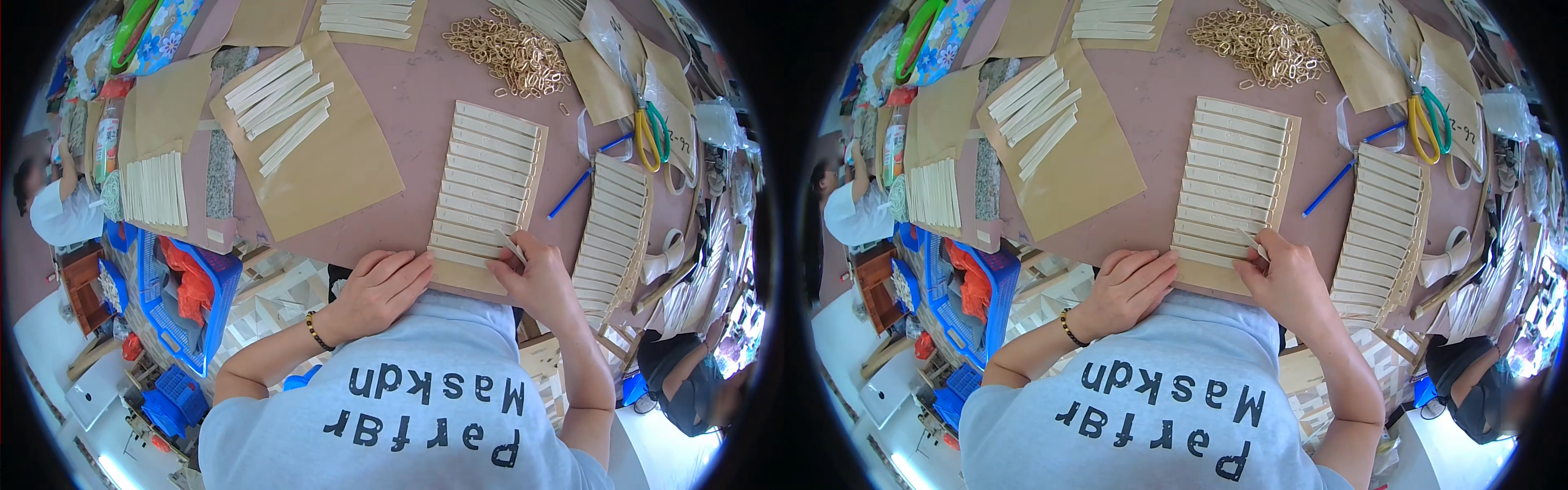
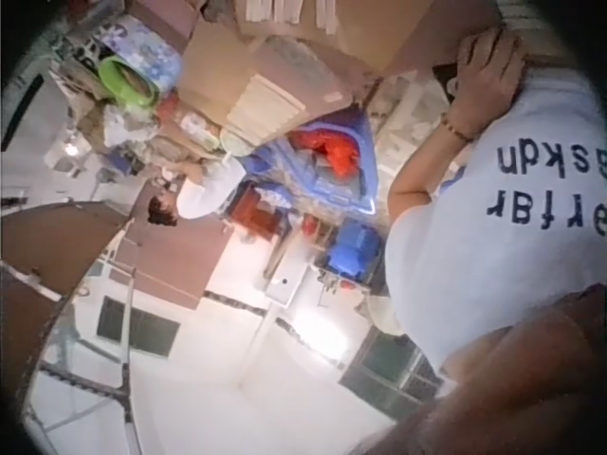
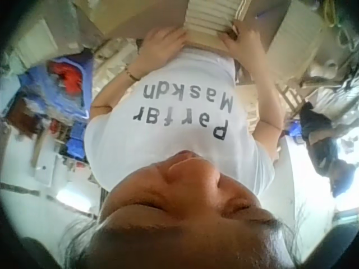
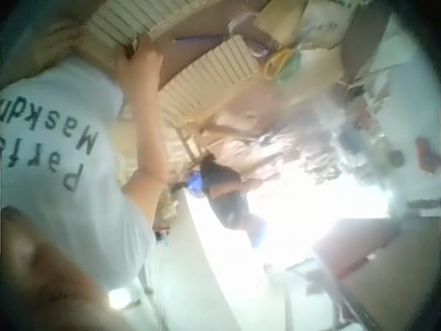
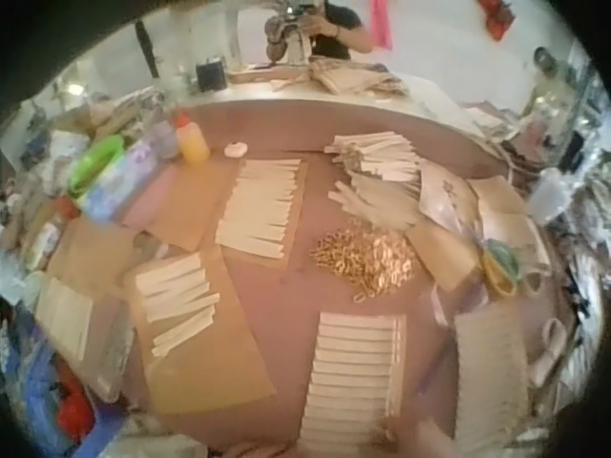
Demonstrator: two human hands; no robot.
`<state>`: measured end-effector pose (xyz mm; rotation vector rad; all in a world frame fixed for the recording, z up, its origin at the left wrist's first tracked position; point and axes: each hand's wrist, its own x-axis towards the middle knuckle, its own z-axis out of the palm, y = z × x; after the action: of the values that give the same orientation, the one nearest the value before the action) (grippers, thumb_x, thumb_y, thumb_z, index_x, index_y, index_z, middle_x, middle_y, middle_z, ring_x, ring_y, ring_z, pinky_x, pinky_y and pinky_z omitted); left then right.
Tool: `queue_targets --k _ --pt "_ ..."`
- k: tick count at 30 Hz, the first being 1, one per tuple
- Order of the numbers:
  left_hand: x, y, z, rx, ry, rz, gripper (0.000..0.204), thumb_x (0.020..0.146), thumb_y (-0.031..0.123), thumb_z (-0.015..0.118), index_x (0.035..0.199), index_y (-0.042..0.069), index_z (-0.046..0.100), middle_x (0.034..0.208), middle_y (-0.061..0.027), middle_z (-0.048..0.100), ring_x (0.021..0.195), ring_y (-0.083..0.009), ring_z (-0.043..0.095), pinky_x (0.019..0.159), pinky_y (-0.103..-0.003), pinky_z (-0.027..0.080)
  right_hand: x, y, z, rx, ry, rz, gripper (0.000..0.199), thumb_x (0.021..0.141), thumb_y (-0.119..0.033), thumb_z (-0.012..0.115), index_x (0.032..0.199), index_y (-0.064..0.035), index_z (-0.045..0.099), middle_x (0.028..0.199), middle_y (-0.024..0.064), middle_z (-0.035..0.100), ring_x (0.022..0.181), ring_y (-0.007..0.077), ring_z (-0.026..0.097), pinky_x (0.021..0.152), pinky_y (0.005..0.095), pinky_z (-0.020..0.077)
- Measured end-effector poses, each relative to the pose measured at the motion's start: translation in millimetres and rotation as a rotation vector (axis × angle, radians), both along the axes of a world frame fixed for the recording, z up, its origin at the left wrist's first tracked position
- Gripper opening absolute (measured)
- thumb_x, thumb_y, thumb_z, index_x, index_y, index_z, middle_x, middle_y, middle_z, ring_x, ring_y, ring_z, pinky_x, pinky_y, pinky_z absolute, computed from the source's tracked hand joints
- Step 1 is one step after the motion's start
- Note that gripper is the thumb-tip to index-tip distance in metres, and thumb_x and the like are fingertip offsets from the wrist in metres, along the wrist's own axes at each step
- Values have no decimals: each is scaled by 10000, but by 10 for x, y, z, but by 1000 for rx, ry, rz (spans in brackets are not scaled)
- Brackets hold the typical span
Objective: The person repeatedly picks up small wooden sticks and gold-colored metal rings from a table, places the sticks onto a cardboard backing, and secures them with the rings. The person works methodically, handling items one at a time and stacking completed units on the table.
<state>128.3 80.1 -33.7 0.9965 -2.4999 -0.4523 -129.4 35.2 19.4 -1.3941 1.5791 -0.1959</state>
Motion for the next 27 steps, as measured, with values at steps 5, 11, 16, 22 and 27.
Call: queue_targets --k 5,11,16,22,27 --pt "-41 -44 24 -20 3 0 348 745 128 743 1068 24 664 1216 -86 638 1068 -245 564 906 -384 437 -5 21 -46 -76 111 108 236 823 -150 692 895 42 576 712 225 645 653 402 645 608 449 509" --pt "-256 -485 283 157 172 79 284 773 103 726 1031 21 640 1005 -111 643 920 -282 584 805 -401 451 -151 -13 -6 -211 6 -13 233 906 -155 610 1000 56 627 713 226 632 651 400 626 609 436 496" --pt "-649 -1453 131 63 287 225 137 826 95 678 913 21 604 832 -109 583 848 -303 574 748 -394 450 -212 -119 124 -48 -184 -170 293 977 -134 514 1165 75 596 767 123 660 592 170 588 573 296 465" --pt "-1013 -2164 -148 72 195 309 122 824 106 695 824 20 609 827 -111 604 749 -281 596 687 -392 483 -73 -117 68 -132 -457 -349 249 973 -100 514 1162 57 550 789 74 659 598 83 549 560 241 443" --pt "-971 -2079 -22 247 245 216 103 840 85 679 832 10 609 774 -92 645 645 -191 626 606 -336 497 -10 -196 10 -148 -506 -475 176 968 -109 543 1071 31 571 804 73 652 602 80 578 544 233 440"
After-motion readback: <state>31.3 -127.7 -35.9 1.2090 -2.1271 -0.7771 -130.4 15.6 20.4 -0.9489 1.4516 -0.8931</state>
